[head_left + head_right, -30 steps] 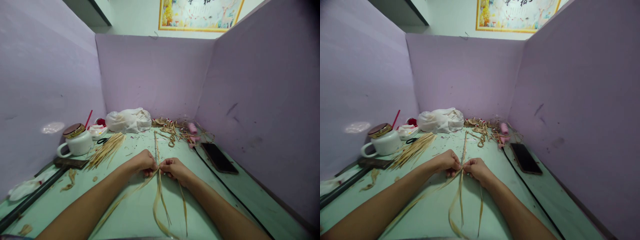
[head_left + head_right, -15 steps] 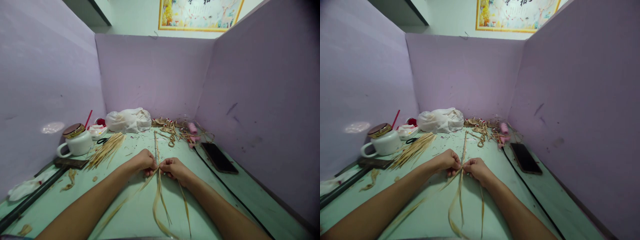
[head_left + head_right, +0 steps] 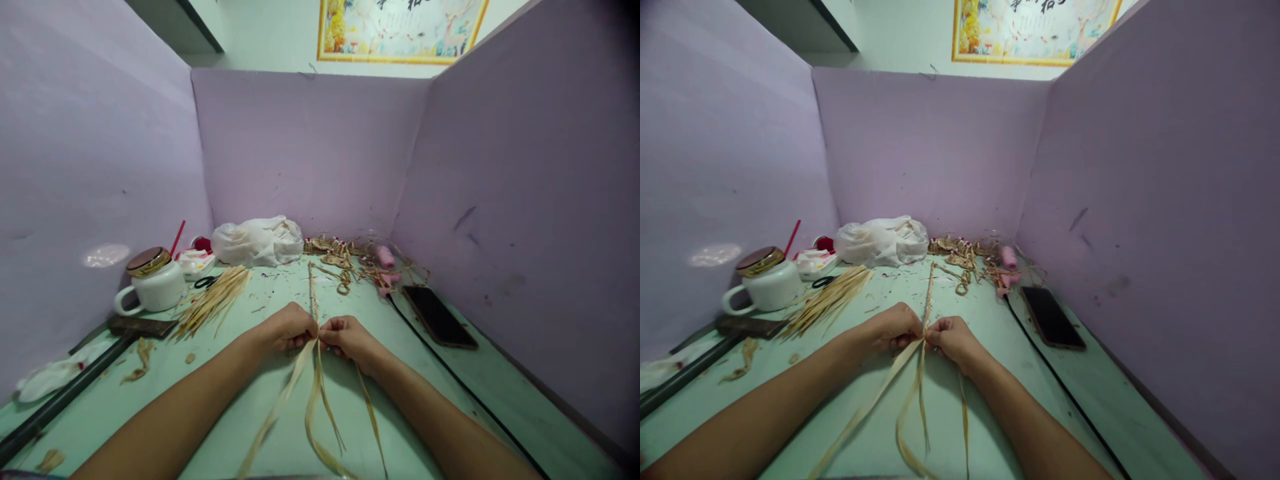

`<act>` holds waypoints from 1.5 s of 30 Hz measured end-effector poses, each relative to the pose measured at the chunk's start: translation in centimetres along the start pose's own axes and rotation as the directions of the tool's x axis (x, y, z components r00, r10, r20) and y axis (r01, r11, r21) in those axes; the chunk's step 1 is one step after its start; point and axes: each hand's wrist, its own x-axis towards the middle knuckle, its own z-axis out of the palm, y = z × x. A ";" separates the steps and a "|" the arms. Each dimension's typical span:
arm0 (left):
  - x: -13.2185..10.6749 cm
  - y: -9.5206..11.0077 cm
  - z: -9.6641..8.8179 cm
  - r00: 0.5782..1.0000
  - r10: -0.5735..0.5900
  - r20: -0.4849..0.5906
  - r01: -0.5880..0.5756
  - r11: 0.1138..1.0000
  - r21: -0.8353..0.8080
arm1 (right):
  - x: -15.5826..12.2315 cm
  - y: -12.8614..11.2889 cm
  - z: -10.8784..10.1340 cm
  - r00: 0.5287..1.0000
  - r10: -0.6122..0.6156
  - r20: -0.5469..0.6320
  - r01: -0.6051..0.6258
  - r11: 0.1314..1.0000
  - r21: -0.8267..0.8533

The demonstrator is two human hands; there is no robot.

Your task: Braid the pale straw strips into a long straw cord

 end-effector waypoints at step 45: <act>-0.5 -0.5 0.8 1.000 0.025 -0.004 -0.025 0.993 -0.112 | 0.9 1.4 -0.6 0.965 -0.252 -0.077 0.210 0.913 -0.350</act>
